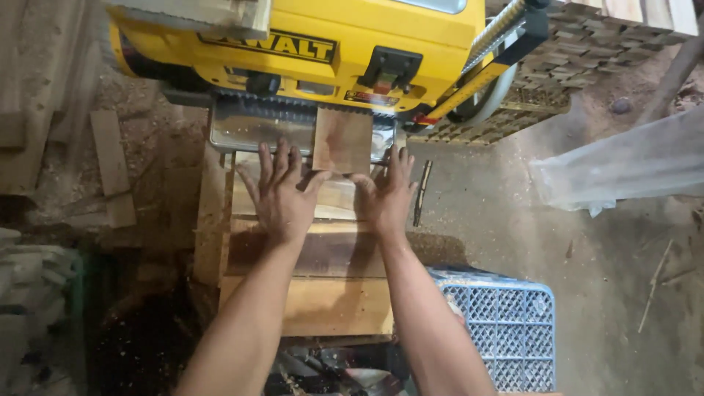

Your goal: Feeding wooden planks into a thickness planer to smooth and level the surfaces.

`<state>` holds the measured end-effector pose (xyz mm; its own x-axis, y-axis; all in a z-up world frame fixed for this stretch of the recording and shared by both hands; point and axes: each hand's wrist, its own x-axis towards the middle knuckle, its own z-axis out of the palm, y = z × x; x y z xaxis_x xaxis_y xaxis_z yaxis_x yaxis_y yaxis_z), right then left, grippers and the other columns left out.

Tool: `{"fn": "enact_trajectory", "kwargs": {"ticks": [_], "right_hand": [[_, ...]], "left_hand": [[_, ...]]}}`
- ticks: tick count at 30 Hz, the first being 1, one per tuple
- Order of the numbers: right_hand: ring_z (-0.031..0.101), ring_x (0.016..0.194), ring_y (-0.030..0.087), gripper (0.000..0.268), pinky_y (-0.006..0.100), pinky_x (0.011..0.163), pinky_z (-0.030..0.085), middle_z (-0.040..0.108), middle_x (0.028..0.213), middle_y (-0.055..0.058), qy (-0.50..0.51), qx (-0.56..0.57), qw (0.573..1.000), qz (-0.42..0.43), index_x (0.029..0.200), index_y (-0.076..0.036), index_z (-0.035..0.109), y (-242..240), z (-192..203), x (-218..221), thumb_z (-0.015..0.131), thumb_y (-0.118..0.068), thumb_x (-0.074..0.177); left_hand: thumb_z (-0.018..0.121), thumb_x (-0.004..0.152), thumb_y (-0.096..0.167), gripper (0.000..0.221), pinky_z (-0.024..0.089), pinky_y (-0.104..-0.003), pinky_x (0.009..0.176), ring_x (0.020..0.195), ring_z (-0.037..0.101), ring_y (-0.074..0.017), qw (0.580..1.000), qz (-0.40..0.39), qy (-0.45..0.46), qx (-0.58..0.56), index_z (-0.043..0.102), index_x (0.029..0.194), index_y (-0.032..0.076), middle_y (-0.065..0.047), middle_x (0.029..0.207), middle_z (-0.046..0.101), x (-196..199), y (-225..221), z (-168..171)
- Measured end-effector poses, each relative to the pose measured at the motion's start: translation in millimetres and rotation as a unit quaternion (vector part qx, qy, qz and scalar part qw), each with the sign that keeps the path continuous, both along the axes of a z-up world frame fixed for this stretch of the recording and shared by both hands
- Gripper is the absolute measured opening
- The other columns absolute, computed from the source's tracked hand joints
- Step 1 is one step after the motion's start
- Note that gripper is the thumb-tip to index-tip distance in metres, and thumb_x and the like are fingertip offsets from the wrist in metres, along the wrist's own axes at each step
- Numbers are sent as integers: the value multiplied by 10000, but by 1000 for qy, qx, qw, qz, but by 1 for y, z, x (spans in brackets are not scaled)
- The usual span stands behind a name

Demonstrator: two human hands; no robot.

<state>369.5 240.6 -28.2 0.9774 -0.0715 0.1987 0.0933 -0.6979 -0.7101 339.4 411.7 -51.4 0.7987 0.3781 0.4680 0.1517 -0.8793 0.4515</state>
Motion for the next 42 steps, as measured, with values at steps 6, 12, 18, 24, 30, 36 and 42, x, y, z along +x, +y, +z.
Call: {"fn": "enact_trajectory", "kwargs": {"ticks": [6,12,18,24,30,36,42], "right_hand": [[230,1533,476,1157,835,1084,183,330,1641,251,128,-8,988,-82,1621,-164,310,0,-11,22,852,-662,727],[388,1486,330,1204,607,1194,308,444,1606,96,217,-9,964,-155,1576,-284,373,0,-5,38,855,-800,600],[601,1302,385,1191,547,1157,384,581,1478,151,262,88,944,-178,1590,-276,366,18,28,61,957,-625,617],[452,1422,429,1298,605,1171,331,467,1548,238,183,135,963,-142,1579,-100,355,9,-9,75,999,-643,592],[490,1430,359,1229,657,1188,134,547,1508,185,187,93,960,-185,1552,-64,367,29,-11,75,885,-741,666],[290,1502,506,865,664,1228,192,349,1616,309,14,-57,995,-77,1596,7,296,43,30,10,689,-453,978],[194,1565,359,798,567,1260,78,268,1688,165,111,-120,986,13,1608,-81,343,19,32,-26,410,-614,1018]], "left_hand": [[760,901,647,570,121,-701,1191,1412,514,-325,999,34,-21,11,784,1185,153,-50,1422,665,9,-6,-11],[802,870,604,615,152,-704,1202,1424,492,-379,998,7,-39,48,774,1197,84,-114,1452,638,8,-6,-3],[753,918,648,635,133,-701,1197,1435,462,-396,999,-3,-23,36,784,1187,73,-117,1476,610,9,-6,2],[775,906,587,586,125,-692,1200,1427,476,-406,998,-3,-27,50,799,1158,58,-132,1432,650,11,-5,7],[774,906,551,532,142,-665,1214,1448,448,-384,998,2,-24,58,802,1144,76,-108,1460,629,9,-6,0],[766,876,531,588,170,-694,1195,1435,458,-399,998,3,-41,46,752,1286,109,-95,1498,593,13,-4,7],[758,860,562,620,180,-660,1207,1436,464,-374,997,9,-45,60,734,1317,144,-74,1499,596,11,-6,8]]}}
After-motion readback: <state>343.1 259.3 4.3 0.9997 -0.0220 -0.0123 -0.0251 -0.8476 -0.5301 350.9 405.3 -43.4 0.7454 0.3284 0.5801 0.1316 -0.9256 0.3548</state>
